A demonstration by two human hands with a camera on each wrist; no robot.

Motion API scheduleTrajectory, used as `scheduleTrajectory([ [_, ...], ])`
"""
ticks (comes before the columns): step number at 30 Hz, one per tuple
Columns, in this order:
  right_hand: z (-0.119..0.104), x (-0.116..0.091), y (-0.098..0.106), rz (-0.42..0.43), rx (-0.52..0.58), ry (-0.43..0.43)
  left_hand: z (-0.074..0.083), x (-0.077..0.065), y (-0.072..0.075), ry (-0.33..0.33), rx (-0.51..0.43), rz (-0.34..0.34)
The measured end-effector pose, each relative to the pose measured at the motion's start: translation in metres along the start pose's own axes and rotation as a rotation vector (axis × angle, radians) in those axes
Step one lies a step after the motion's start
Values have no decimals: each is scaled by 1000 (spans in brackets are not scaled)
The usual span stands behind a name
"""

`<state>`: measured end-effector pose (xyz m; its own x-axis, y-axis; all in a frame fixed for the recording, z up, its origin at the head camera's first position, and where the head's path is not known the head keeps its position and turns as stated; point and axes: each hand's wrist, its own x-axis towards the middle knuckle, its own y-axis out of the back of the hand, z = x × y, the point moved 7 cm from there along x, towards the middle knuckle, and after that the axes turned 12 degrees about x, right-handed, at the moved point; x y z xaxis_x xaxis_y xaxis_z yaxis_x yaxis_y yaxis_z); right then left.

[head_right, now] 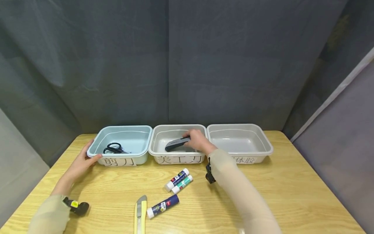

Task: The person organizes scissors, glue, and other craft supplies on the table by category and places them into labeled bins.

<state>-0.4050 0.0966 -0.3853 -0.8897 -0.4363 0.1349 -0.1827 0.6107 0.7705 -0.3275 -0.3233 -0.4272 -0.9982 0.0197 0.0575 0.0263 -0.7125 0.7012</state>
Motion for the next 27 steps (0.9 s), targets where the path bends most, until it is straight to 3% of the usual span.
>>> scheduleTrajectory([
  [21,-3,2,-6,-34,56,-23,-1,-3,2,14,11,-2],
  [27,-1,6,-11,-82,-37,-57,-3,-3,3,8,-1,-1],
])
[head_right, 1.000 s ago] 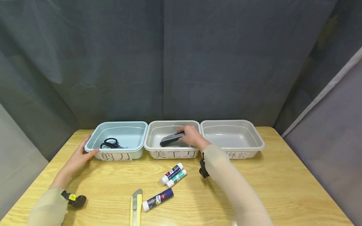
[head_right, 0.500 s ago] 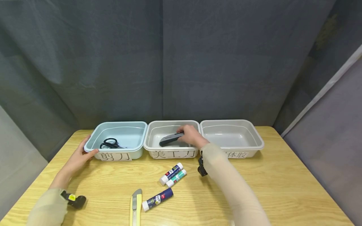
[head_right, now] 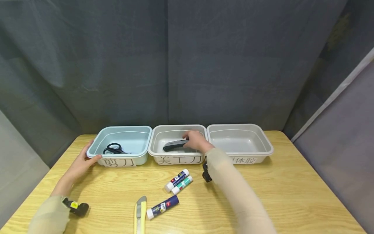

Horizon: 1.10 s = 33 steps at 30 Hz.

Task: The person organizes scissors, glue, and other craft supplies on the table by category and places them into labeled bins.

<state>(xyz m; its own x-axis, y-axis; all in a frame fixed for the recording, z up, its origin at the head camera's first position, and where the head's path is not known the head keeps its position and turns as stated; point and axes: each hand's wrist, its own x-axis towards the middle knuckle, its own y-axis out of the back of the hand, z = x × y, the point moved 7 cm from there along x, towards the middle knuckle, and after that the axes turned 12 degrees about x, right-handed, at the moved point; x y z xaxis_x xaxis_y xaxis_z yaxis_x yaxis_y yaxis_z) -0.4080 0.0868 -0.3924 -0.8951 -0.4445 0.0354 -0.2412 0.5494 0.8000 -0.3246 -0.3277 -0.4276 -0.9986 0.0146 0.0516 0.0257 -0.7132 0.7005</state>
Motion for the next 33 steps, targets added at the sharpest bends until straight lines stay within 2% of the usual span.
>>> scheduleTrajectory([
  [4,2,2,-4,-38,-107,-11,-1,0,0,-1,6,0],
  [10,8,4,-10,-70,-157,-49,-1,1,-3,2,18,0],
  [18,10,3,-8,-84,-141,-102,1,1,-3,-4,12,-1],
  [33,-8,-13,10,42,12,18,2,0,-1,-4,1,-1],
])
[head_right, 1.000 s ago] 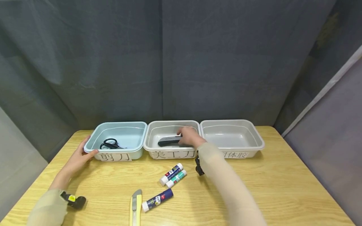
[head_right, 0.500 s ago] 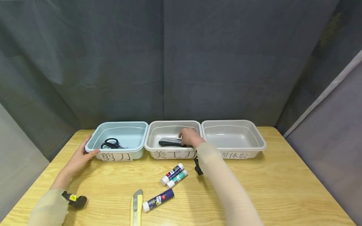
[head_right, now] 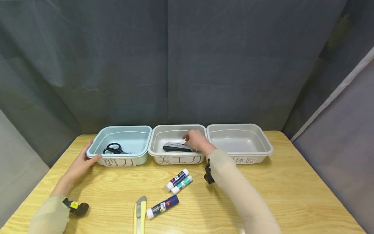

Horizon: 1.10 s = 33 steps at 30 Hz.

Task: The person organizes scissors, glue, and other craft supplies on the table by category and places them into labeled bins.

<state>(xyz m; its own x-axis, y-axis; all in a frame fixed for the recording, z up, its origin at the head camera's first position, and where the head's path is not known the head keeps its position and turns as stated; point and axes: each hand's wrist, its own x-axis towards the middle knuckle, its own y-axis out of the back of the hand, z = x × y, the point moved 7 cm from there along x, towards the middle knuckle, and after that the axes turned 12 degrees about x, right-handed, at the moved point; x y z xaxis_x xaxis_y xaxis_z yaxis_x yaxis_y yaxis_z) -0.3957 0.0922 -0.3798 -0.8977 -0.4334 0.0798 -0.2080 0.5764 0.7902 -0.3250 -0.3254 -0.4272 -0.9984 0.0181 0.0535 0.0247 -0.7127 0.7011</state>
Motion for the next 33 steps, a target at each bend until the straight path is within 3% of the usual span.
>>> scheduleTrajectory([
  [16,-10,-23,22,116,144,81,-6,2,0,7,5,-3],
  [33,-30,-48,18,98,139,164,-4,3,-3,13,4,9],
])
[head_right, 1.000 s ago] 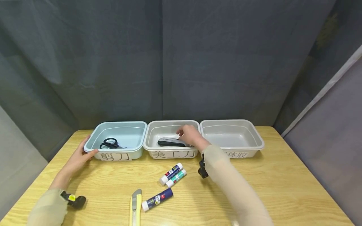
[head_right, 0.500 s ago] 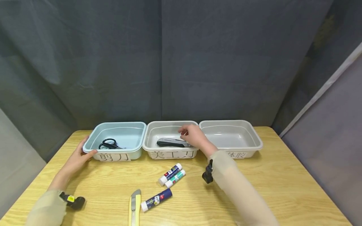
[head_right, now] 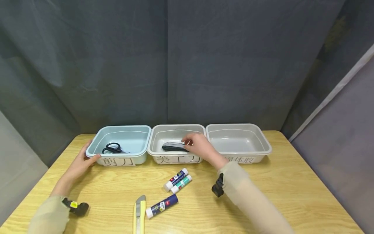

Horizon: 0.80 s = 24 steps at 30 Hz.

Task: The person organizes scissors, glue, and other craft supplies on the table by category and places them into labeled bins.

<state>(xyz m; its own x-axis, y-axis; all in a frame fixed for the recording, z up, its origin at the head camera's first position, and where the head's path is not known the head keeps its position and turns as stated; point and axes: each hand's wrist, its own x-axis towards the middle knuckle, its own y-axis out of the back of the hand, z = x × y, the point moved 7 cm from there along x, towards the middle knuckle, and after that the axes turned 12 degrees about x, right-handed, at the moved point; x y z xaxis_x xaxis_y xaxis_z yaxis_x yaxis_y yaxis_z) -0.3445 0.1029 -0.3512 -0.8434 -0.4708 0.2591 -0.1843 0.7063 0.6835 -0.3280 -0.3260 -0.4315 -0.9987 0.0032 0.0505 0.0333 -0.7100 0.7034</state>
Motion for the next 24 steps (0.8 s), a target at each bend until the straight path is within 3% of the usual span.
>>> scheduleTrajectory([
  [9,-20,-11,-17,-44,-9,73,1,2,-1,2,8,-3],
  [24,-37,-28,-17,41,-25,124,1,1,-1,-5,2,-5],
])
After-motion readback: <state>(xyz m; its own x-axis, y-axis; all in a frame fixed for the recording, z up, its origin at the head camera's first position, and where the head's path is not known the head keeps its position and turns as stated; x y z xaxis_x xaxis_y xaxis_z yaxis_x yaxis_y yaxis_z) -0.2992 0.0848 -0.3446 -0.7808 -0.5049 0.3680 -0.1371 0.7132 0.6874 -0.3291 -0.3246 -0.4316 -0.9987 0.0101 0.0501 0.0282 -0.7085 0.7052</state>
